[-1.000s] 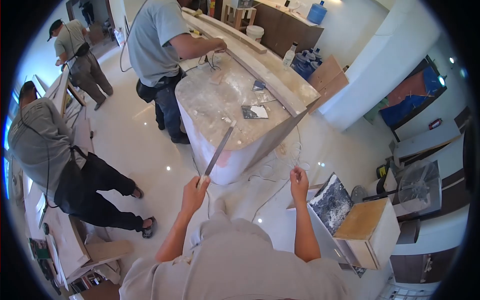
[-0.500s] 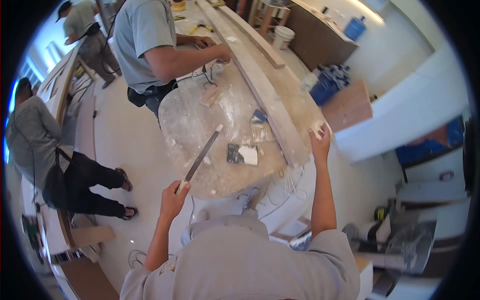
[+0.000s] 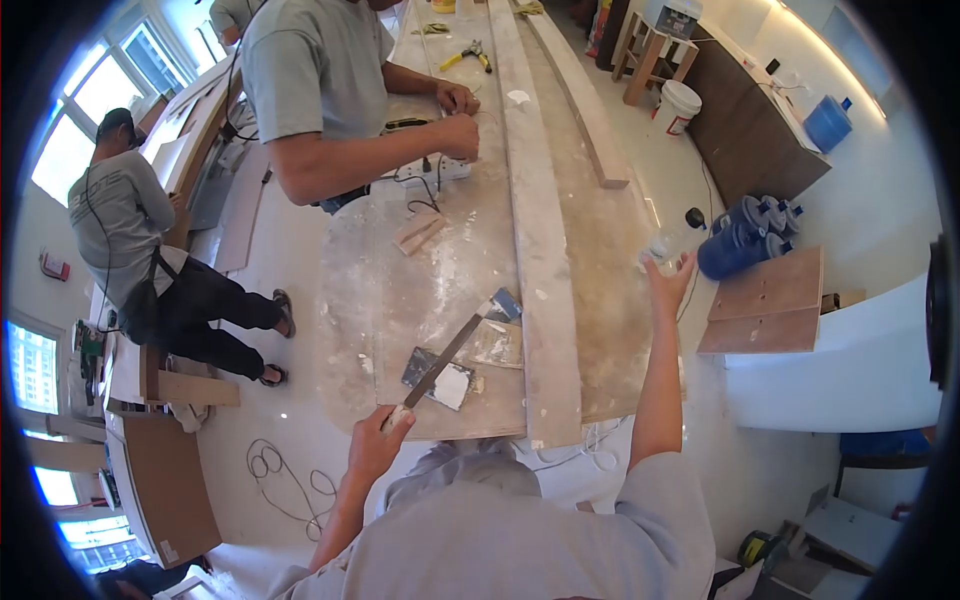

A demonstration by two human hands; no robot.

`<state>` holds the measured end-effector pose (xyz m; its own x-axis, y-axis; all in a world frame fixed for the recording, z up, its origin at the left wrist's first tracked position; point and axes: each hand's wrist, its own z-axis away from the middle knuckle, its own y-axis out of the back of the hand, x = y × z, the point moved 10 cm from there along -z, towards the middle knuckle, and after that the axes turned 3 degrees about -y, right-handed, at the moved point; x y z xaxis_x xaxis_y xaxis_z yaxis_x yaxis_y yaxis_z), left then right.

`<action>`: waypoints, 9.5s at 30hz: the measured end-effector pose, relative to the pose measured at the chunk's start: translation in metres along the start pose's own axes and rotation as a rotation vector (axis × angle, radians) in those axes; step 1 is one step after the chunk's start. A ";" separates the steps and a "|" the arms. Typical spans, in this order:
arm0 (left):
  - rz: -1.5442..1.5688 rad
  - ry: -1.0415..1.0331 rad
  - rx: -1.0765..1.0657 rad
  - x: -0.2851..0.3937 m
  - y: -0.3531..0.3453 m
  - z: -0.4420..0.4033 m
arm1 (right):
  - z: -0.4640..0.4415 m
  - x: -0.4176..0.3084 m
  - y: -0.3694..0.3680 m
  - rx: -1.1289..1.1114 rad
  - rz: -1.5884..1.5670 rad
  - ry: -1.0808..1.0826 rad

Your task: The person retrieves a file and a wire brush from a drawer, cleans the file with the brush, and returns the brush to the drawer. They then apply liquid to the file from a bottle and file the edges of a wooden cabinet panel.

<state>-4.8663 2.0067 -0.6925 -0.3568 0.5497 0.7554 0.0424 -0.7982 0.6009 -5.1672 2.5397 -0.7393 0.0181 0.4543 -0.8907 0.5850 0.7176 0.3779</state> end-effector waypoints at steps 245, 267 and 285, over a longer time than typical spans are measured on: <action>0.102 -0.107 -0.066 -0.011 0.021 0.059 | 0.187 -0.093 0.095 -0.311 -0.333 -0.080; 0.354 0.165 0.350 -0.087 0.044 0.175 | 0.305 -0.195 0.007 -0.967 -0.584 0.083; 0.207 0.447 0.962 -0.352 0.326 0.358 | 0.705 -0.463 -0.319 -1.571 -0.599 0.150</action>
<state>-4.3928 1.6408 -0.6687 -0.5585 0.1308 0.8192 0.7866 -0.2299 0.5730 -4.7908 1.7281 -0.6253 -0.0172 -0.0811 -0.9966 -0.8368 0.5468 -0.0301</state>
